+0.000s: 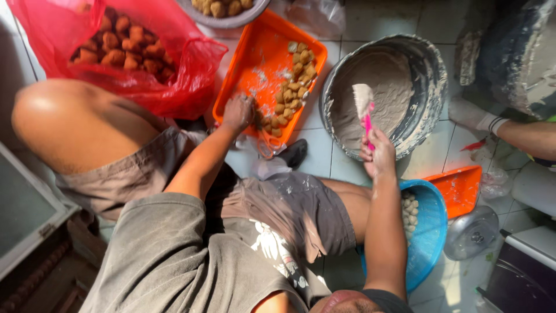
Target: The person scoops a thick batter from a metal bowl using a pink spatula and applies it to small round food items held in the left hand. The coated items are then placed into an orange tray. The process is repeated continuously.
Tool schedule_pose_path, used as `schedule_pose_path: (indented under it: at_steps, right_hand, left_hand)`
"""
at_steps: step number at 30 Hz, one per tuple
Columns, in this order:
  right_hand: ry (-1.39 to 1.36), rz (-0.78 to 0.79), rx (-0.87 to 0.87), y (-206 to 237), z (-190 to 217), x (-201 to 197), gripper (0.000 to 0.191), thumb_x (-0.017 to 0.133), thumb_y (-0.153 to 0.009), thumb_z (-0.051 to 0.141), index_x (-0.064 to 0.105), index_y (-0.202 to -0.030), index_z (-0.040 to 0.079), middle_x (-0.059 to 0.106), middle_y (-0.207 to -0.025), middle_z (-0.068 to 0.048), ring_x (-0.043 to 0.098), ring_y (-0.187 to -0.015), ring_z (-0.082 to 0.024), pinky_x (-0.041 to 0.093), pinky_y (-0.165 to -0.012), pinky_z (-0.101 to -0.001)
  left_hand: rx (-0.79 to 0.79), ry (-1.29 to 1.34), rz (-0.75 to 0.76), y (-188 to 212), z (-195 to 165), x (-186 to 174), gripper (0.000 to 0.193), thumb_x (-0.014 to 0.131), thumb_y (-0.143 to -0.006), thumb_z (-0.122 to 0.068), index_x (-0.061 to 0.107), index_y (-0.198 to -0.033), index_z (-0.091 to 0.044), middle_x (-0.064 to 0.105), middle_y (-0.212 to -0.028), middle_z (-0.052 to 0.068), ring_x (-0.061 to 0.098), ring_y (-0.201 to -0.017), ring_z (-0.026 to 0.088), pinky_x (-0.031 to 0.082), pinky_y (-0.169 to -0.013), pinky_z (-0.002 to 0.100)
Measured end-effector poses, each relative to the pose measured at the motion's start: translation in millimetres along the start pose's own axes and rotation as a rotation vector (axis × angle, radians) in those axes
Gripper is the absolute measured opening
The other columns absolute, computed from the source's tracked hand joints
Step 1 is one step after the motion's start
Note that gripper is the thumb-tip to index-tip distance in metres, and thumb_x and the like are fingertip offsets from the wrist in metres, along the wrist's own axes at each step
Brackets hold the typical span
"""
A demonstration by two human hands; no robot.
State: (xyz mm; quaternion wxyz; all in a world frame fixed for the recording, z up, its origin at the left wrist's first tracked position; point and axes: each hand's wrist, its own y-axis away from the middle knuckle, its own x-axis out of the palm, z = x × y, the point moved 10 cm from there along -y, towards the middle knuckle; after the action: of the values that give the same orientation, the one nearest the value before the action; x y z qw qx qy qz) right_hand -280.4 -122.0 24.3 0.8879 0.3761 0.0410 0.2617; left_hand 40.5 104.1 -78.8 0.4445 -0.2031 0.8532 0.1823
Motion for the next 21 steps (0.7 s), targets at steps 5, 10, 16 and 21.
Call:
schedule_pose_path:
  at_steps: [5,10,16,21]
  right_hand:
    - [-0.443,-0.026,-0.147,38.3,-6.9,8.9,0.025,0.05,-0.102,0.009,0.055,-0.127,0.005,0.058,-0.099,-0.003,0.051,-0.077,-0.012,0.043,-0.065,-0.0258]
    - [-0.548,0.007,-0.211,31.8,-1.0,24.9,0.021,0.053,-0.102,0.008,0.057,-0.123,0.005,0.057,-0.097,-0.003,0.049,-0.075,-0.012,0.041,-0.064,-0.0265]
    - [-0.529,-0.007,-0.208,31.1,11.3,40.2,0.018,0.054,-0.101,0.009,0.058,-0.119,0.007,0.057,-0.096,-0.003,0.048,-0.074,-0.011,0.04,-0.062,-0.026]
    - [-0.486,-0.06,-0.176,35.5,17.2,48.1,0.02,0.054,-0.098,0.007,0.057,-0.117,0.01,0.056,-0.096,-0.002,0.049,-0.076,-0.011,0.04,-0.063,-0.0255]
  left_hand:
    - [0.005,0.058,0.139,-35.0,-41.2,30.7,0.049,0.064,-0.084,-0.022,0.057,-0.131,-0.011,0.06,-0.131,0.017,0.054,-0.124,0.035,0.046,-0.1,0.05]
    - [0.083,-0.028,0.139,-52.5,-80.5,56.1,0.063,0.056,-0.091,-0.016,0.04,-0.151,-0.008,0.046,-0.154,0.017,0.044,-0.14,0.033,0.041,-0.106,0.052]
    - [-0.083,-0.031,0.143,-66.5,-82.9,63.2,0.063,0.056,-0.092,-0.022,0.041,-0.152,-0.013,0.05,-0.144,0.018,0.049,-0.129,0.034,0.04,-0.107,0.055]
    - [-0.12,-0.067,0.243,-69.7,-76.4,63.5,0.045,0.064,-0.088,-0.027,0.052,-0.128,-0.011,0.06,-0.13,0.016,0.054,-0.124,0.032,0.046,-0.096,0.053]
